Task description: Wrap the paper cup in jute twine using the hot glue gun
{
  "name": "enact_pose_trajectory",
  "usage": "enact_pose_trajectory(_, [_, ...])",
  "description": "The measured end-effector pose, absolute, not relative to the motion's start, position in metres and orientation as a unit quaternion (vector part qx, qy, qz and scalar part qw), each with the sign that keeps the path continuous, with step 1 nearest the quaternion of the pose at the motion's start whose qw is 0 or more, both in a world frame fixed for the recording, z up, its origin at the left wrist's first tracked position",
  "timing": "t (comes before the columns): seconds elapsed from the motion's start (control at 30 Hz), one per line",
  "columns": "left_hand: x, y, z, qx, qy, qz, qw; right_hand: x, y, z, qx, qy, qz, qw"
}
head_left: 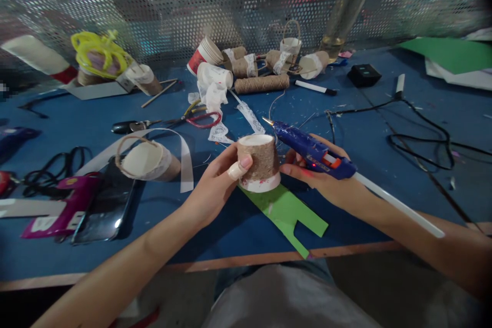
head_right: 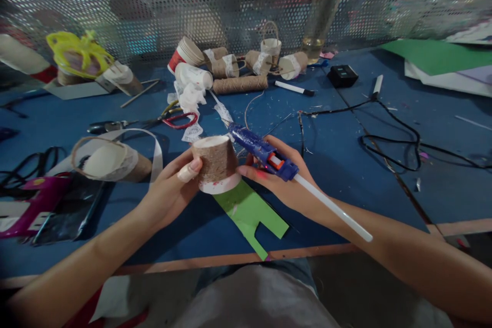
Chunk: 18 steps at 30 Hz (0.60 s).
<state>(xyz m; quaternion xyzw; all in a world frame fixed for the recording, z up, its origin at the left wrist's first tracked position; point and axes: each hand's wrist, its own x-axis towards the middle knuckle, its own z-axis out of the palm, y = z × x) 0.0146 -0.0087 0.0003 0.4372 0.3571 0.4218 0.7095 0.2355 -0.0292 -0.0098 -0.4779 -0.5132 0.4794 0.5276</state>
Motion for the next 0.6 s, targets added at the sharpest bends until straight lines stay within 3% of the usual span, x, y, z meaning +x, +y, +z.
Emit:
enact_pose_trajectory(0.37, [0.014,-0.007,0.005,0.387,0.393,0.452,0.701,0.236,-0.031,-0.008,-0.456,-0.538,0.489,0.513])
enact_pose_trajectory(0.6, [0.006,-0.001,0.006,0.364,0.369,0.497,0.696,0.240,-0.024,0.002,-0.510,-0.538,0.420,0.523])
